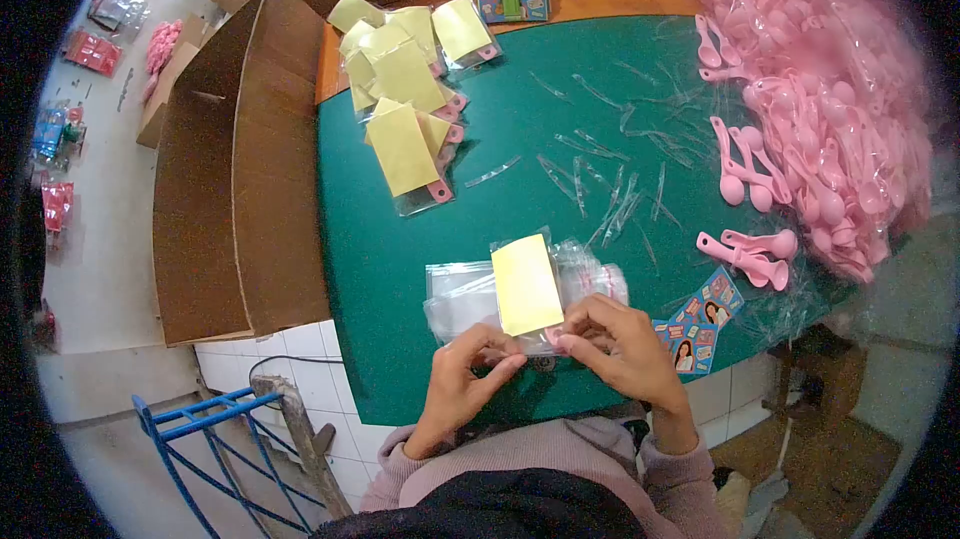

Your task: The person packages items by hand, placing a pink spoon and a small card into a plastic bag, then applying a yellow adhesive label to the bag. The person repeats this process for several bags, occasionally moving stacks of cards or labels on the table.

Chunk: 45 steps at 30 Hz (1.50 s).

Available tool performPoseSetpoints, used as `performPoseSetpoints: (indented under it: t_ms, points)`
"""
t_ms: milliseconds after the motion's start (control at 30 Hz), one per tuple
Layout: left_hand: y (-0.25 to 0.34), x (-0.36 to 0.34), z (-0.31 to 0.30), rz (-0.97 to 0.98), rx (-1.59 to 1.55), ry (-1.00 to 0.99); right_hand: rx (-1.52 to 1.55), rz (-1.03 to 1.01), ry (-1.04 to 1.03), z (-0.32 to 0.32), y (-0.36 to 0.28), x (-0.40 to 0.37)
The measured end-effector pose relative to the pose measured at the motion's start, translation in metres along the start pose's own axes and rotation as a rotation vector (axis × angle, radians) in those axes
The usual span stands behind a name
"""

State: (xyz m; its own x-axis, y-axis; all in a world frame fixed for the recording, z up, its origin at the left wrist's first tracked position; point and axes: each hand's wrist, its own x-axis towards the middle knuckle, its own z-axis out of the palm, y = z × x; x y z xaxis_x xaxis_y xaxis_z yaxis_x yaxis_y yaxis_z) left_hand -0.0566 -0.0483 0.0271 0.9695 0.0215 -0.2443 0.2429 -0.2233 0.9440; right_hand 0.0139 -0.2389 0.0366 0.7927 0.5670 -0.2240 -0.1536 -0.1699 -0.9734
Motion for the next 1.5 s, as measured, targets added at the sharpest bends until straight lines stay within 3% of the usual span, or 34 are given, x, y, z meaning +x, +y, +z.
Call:
performPoseSetpoints:
  t_ms: [67,400,533,600,667,700,767,833,867,933,967,1033,1167,1300,1433,1500]
  points:
    - [-0.008,0.001,0.002,0.004,-0.035,0.014,0.165,0.154,0.094,0.005,0.001,0.000]
    - [-0.016,-0.003,0.012,-0.154,-0.424,0.156,0.116,0.173,0.274,0.018,0.007,0.002]
    - [-0.020,-0.004,0.008,-0.143,-0.420,0.077,0.102,0.118,0.252,0.021,0.005,0.002]
    - [-0.003,0.001,0.005,-0.098,-0.191,-0.027,0.056,0.137,0.243,0.019,-0.004,0.000]
    - [0.011,0.009,-0.008,-0.067,-0.147,-0.051,-0.281,0.009,0.269,0.012,-0.011,-0.004]
    - [0.015,0.014,-0.017,-0.040,-0.102,-0.075,-0.282,0.010,0.266,0.005,-0.011,-0.007]
    - [0.023,0.035,-0.043,0.158,-0.047,0.067,-0.464,-0.076,0.488,-0.015,-0.009,-0.016]
    - [0.047,0.060,-0.054,0.377,-0.099,0.347,-0.568,0.024,0.653,-0.040,-0.013,-0.024]
    - [0.048,0.068,-0.059,0.383,-0.103,0.337,-0.570,0.024,0.665,-0.054,-0.009,-0.027]
    - [0.047,0.080,-0.067,0.470,0.637,0.322,-1.002,-0.120,0.706,-0.081,0.004,-0.028]
    - [0.041,0.080,-0.058,0.479,0.634,0.316,-1.004,-0.117,0.716,-0.089,0.008,-0.025]
    - [0.022,0.078,-0.025,0.521,0.691,0.016,-1.018,-0.114,0.631,-0.100,0.014,-0.016]
    - [0.003,0.080,0.001,0.479,0.730,0.063,-1.264,-0.128,0.500,-0.099,0.012,-0.005]
    - [0.004,0.086,-0.006,0.486,0.581,-0.047,-1.254,-0.163,0.506,-0.103,0.005,0.002]
    - [0.006,0.091,-0.013,0.510,0.411,-0.076,-1.249,-0.252,0.621,-0.105,-0.026,-0.002]
    - [0.007,0.091,-0.014,0.462,0.385,-0.066,-0.994,-0.381,0.895,-0.095,-0.045,-0.001]
